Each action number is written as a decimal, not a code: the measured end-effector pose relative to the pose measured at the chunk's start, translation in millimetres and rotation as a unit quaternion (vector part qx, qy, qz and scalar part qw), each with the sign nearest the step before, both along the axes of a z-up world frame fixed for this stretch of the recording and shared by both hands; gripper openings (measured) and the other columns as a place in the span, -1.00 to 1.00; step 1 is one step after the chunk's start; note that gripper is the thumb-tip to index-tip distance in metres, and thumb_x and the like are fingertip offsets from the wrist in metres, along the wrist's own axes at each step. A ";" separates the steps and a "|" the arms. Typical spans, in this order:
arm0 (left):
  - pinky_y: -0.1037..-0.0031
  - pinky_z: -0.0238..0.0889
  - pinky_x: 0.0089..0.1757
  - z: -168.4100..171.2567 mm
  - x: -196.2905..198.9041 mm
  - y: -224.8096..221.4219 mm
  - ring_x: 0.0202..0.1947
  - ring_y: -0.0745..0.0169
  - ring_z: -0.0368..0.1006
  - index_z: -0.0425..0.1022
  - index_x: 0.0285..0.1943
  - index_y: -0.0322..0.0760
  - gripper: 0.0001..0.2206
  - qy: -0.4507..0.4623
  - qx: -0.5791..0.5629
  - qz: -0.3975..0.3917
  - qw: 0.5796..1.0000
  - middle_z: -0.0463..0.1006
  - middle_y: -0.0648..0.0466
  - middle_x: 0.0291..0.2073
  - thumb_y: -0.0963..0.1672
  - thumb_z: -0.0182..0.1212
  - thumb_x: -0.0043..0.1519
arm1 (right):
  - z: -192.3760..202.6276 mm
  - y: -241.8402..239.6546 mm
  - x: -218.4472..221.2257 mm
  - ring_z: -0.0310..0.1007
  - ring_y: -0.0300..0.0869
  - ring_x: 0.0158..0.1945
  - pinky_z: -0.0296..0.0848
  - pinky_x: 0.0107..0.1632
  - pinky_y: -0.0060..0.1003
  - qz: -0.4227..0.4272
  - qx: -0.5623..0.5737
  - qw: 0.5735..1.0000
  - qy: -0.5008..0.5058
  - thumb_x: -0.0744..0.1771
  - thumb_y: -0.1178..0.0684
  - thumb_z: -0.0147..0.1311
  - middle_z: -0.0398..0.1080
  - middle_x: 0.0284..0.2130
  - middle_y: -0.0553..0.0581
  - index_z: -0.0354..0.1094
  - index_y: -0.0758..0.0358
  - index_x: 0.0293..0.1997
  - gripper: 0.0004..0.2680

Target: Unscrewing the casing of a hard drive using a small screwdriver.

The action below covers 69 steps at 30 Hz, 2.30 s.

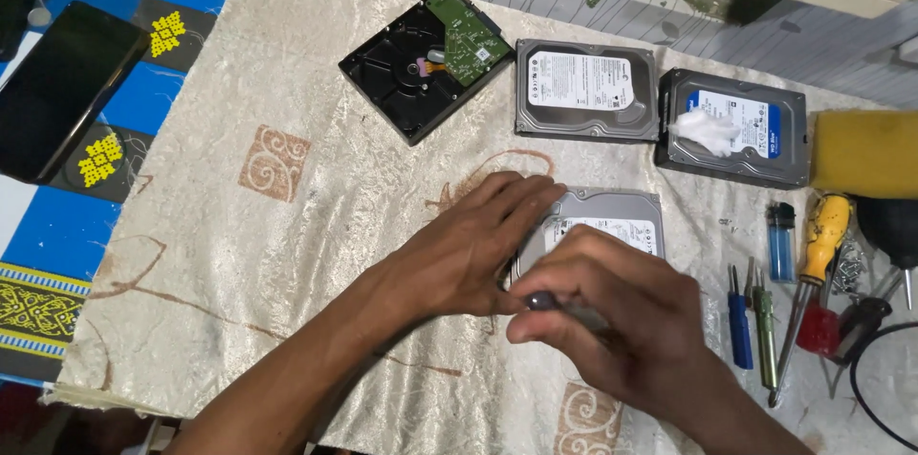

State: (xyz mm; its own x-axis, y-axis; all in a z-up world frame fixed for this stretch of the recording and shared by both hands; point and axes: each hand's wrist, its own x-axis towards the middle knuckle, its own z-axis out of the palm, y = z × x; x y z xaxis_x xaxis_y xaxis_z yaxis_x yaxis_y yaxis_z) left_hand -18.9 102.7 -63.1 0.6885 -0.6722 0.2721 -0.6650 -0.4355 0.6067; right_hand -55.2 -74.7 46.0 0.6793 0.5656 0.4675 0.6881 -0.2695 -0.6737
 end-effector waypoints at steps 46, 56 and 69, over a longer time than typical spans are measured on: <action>0.55 0.34 -0.47 24.4 -5.5 -0.3 -0.50 0.29 0.42 0.40 -0.46 -0.25 -0.74 0.059 -0.257 -0.055 0.963 0.49 0.10 -0.51 -0.12 0.45 0.15 | -2.2 -19.5 2.3 0.45 -0.32 -0.50 0.46 -0.41 -0.48 -0.080 -0.192 0.977 -0.047 0.17 -0.05 0.51 0.46 -0.45 -0.01 0.39 0.22 -0.22 -0.68; 0.46 0.48 -0.30 24.6 -2.7 9.4 -0.36 0.20 0.58 0.58 -0.28 -0.33 -0.98 0.136 -0.230 -0.123 0.956 0.62 -0.01 -0.37 -0.25 0.32 0.20 | 26.4 -29.9 8.0 0.30 -0.19 -0.33 0.28 -0.30 -0.35 0.074 -0.150 0.976 0.137 0.37 0.26 -0.10 0.51 -0.28 0.02 0.43 0.15 0.16 -0.73; 0.50 0.23 -0.44 18.1 -6.4 3.9 -0.53 0.32 0.32 0.38 -0.52 -0.24 -0.76 0.098 -0.248 -0.068 0.961 0.38 0.17 -0.61 -0.27 0.42 0.07 | 8.6 -20.1 5.4 0.51 0.08 -0.03 0.56 -0.06 -0.13 0.132 -0.016 0.990 0.045 0.33 0.45 -0.08 0.55 -0.13 0.26 0.43 0.47 0.01 -0.78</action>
